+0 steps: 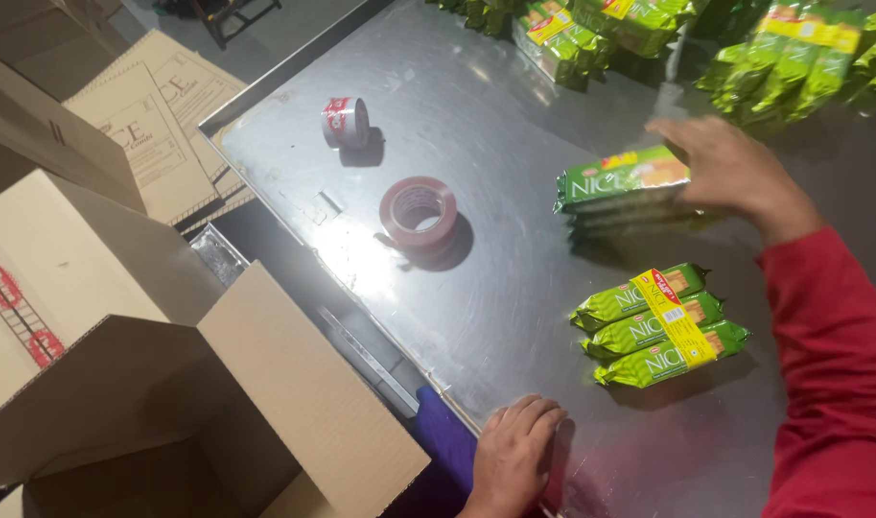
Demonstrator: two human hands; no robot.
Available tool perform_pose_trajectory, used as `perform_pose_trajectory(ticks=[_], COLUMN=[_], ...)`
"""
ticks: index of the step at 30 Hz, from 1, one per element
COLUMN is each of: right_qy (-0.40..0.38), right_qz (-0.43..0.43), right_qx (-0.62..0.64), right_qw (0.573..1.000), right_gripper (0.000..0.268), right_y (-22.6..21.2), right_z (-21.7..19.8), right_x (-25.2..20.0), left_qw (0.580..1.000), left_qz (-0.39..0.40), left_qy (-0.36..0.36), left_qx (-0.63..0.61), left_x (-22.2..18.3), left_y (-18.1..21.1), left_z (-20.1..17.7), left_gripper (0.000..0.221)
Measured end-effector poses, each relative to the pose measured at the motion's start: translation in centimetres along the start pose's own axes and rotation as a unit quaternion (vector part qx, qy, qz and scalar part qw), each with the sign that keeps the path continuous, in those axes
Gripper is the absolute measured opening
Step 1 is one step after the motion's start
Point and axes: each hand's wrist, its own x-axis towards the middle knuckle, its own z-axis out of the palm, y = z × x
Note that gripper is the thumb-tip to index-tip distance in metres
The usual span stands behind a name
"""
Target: The person organizes stacks of green and yellow food packages on a metal table, places them in a cardboard box, seals the box with red tape using a tape dispenser, and moves the box aside.
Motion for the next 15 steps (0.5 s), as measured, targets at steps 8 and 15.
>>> perform_pose_trajectory(ticks=[8,15], right_qy=[0.340,0.335], right_qz=[-0.081,-0.018], right_qx=[-0.214,-0.301], right_qw=[0.912,0.893], right_gripper=[0.035,0.030], right_y=[3.9,1.6], right_z=[5.2,14.7], right_x=[19.1,24.9], left_qw=[0.999,0.998], left_qz=[0.007,-0.010], left_qy=[0.035,0.054], left_qx=[0.013,-0.009], left_x=[0.3,0.5], left_y=[-0.3,-0.4], left_z=[0.5,0.4], left_gripper=[0.030,0.018])
